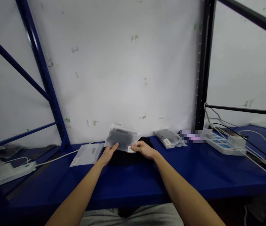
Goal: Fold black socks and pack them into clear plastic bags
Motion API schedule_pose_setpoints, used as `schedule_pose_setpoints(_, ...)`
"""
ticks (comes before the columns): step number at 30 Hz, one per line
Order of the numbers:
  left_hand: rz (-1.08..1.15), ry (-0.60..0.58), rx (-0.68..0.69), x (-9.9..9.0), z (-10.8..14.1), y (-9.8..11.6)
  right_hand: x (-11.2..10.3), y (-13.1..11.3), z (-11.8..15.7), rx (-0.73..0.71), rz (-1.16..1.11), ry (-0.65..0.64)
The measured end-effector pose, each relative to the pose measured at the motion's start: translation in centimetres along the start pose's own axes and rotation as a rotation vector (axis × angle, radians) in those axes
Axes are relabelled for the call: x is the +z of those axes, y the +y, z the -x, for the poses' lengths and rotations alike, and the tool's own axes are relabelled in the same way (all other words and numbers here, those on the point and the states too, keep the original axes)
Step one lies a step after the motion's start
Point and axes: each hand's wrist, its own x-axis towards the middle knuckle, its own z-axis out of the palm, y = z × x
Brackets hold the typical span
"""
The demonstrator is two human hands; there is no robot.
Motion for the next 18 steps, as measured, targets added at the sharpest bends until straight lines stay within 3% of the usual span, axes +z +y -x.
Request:
schedule_pose_setpoints(4,0.266,0.112,-0.039,0.0,-0.3,0.2,1.1,0.4,0.5,0.063,0.027,-0.14)
schedule_pose_setpoints(8,0.415,0.139,-0.117,-0.8,-0.8,-0.1,1.1,-0.2,0.8,0.041,-0.032,-0.167)
schedule_pose_setpoints(14,0.445,0.01,-0.3,-1.1,-0.5,-0.8,0.8,-1.4,0.9,-0.008,-0.079,-0.117)
schedule_pose_setpoints(18,0.434,-0.079,-0.332,-0.2,0.1,-1.0,0.8,-0.8,0.3,-0.047,-0.052,-0.043)
